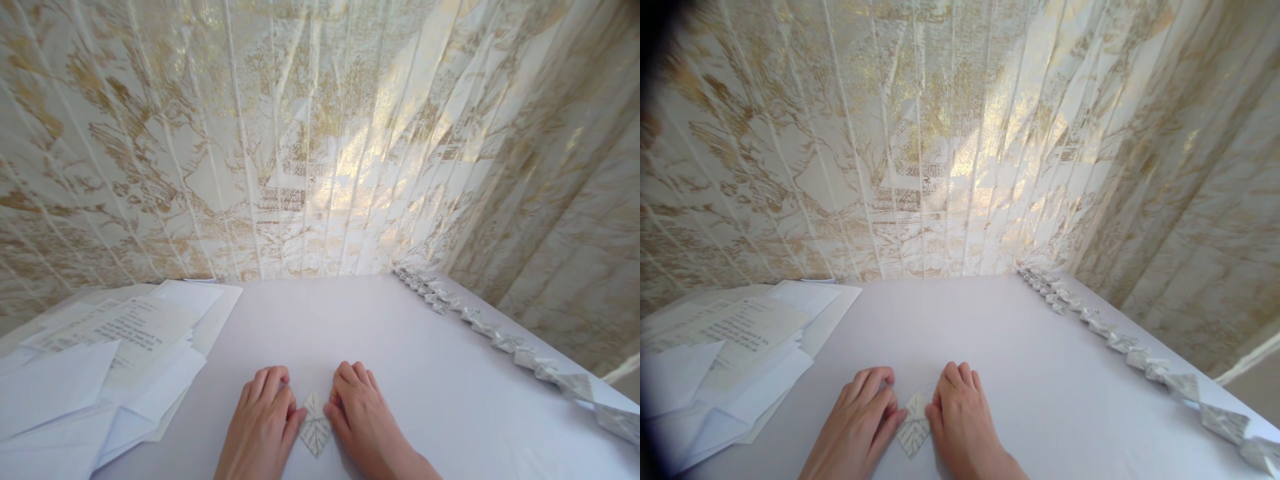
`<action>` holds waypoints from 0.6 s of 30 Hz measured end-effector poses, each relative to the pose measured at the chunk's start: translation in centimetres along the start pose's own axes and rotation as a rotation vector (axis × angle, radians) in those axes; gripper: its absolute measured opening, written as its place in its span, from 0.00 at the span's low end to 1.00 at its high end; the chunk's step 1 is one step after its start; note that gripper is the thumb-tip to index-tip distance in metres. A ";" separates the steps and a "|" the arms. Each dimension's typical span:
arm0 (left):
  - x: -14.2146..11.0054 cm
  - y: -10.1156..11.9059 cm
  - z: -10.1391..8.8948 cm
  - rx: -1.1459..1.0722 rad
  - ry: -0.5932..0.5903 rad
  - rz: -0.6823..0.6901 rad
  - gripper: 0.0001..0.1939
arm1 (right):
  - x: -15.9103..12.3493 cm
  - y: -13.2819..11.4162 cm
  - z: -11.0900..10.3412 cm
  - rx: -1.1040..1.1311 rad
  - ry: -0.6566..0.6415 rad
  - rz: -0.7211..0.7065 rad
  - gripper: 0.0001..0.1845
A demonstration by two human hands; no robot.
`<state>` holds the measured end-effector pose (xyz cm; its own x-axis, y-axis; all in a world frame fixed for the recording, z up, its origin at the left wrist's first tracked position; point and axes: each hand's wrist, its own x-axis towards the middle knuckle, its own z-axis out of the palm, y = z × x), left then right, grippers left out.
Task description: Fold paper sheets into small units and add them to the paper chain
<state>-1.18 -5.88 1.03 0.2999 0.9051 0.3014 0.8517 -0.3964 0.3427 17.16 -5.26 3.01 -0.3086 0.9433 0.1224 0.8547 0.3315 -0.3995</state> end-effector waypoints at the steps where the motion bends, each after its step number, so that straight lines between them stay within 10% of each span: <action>1: 0.1 0.0 0.0 0.001 -0.010 0.003 0.07 | 0.0 -0.1 0.0 -0.016 -0.009 0.002 0.09; 18: 0.6 0.4 -0.1 -0.146 -0.003 -0.037 0.05 | 0.1 -0.5 0.9 0.142 0.117 0.066 0.11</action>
<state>-0.69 -5.50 1.42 0.2712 0.9197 0.2839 0.7905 -0.3812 0.4795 16.32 -5.36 2.37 -0.1961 0.9614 0.1930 0.8016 0.2705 -0.5332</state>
